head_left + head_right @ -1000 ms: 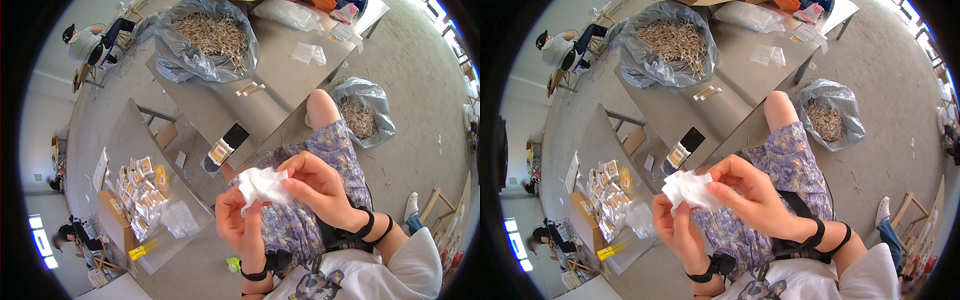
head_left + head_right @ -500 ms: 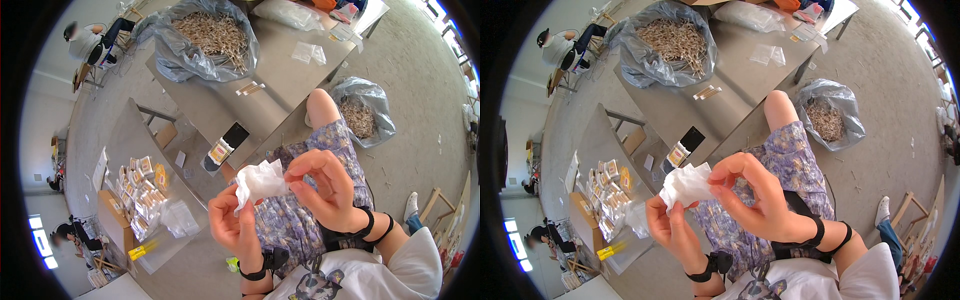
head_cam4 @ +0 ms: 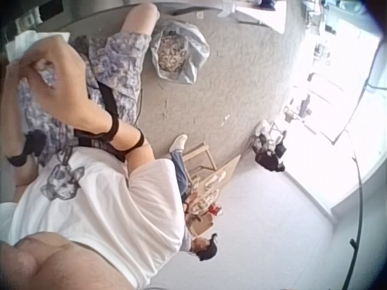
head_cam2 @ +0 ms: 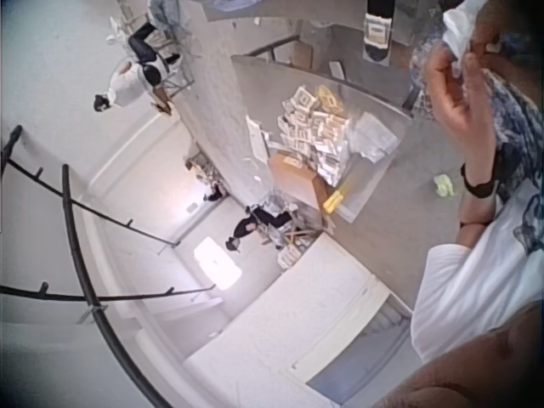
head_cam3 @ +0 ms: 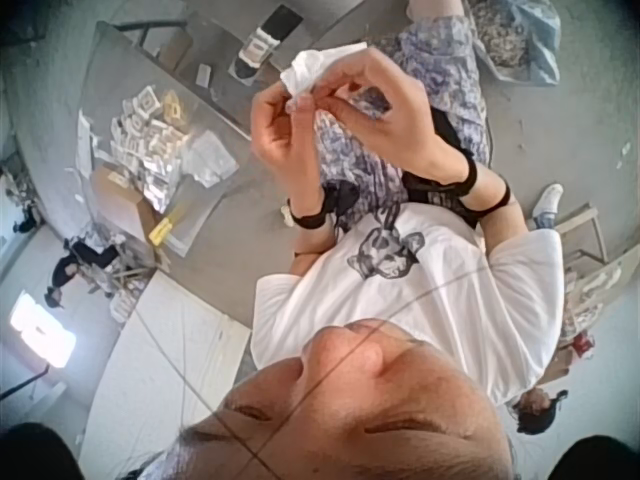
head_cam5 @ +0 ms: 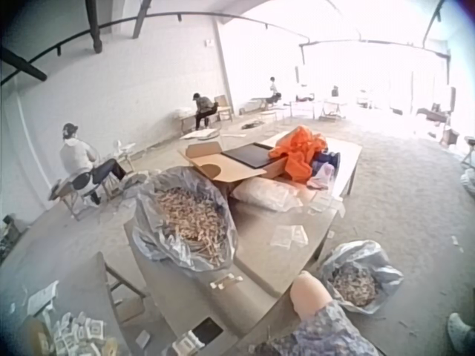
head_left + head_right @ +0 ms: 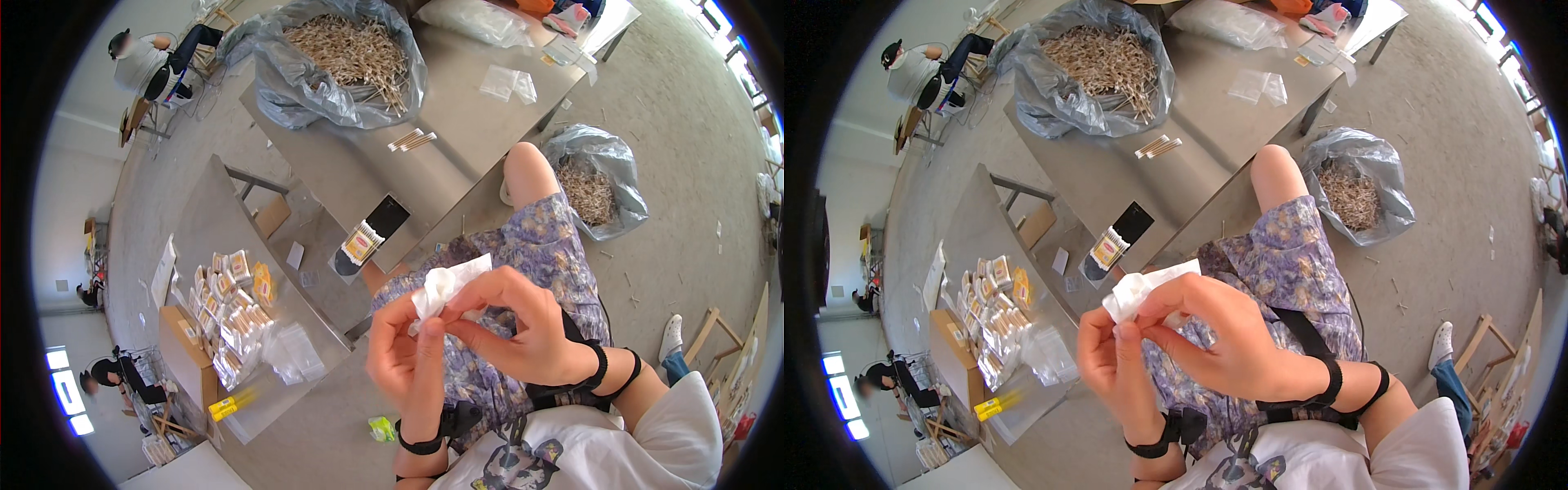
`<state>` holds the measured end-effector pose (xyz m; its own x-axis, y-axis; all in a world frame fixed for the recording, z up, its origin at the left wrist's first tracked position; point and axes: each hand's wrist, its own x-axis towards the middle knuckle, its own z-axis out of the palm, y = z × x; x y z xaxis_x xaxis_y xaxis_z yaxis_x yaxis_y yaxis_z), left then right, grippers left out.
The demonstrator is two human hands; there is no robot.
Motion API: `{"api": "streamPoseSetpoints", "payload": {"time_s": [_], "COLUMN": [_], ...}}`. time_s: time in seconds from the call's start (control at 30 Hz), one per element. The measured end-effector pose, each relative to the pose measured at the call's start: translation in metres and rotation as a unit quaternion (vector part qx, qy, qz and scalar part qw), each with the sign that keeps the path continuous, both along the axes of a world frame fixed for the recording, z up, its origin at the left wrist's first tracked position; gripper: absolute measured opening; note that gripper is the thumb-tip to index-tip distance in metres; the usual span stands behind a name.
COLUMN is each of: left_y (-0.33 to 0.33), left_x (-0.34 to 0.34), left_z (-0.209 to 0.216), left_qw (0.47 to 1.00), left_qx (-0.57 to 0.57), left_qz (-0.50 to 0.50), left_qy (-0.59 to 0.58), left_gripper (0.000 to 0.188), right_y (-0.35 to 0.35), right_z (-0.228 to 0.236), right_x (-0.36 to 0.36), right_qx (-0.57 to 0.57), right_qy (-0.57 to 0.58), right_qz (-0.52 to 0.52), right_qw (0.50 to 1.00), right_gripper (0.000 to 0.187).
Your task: The recorder is organizing and packaging cotton swabs into small plastic containers and bags.
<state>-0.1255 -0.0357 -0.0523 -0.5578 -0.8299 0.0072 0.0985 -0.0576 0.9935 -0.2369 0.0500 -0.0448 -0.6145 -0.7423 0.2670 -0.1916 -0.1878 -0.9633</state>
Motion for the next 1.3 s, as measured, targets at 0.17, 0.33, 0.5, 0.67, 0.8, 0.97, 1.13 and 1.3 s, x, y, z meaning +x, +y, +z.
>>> {"api": "streamPoseSetpoints", "payload": {"time_s": [0.17,0.33,0.5,0.67,0.8,0.97,1.13,1.3], "left_y": [-0.005,0.007,0.024,0.050,0.054,0.055,0.065,0.035], "left_x": [0.004,0.017,0.018,0.017,0.019,0.027,0.023,0.023], "left_z": [-0.002,0.022,0.095,0.115,0.111,0.092,0.071,0.058], "left_qw": [0.993,0.992,0.968,0.983,0.973,0.947,0.899,0.931], "left_qx": [0.118,0.039,0.047,0.150,0.152,0.168,0.210,0.094], "left_qz": [0.012,0.070,-0.017,0.080,0.111,0.149,0.175,-0.060], "left_qy": [0.018,0.102,0.246,0.073,0.136,0.231,0.342,0.346], "left_gripper": [0.021,0.021,0.029,0.037,0.035,0.034,0.032,0.027], "right_y": [-0.001,0.004,0.026,0.030,0.030,0.023,0.011,-0.004], "right_z": [-0.004,0.028,0.095,0.105,0.080,0.062,0.060,0.066], "right_x": [-0.004,-0.006,0.034,0.050,0.046,0.023,0.035,0.071], "right_qx": [-0.069,-0.197,-0.320,-0.339,-0.430,-0.449,-0.469,-0.625], "right_qy": [-0.278,-0.301,-0.377,-0.490,-0.435,-0.363,-0.406,-0.442], "right_qz": [0.009,0.061,0.096,0.020,0.126,0.335,0.299,0.168], "right_qw": [0.958,0.931,0.864,0.803,0.781,0.744,0.725,0.622], "right_gripper": [0.024,0.021,0.014,0.011,0.007,0.020,0.028,0.028]}}
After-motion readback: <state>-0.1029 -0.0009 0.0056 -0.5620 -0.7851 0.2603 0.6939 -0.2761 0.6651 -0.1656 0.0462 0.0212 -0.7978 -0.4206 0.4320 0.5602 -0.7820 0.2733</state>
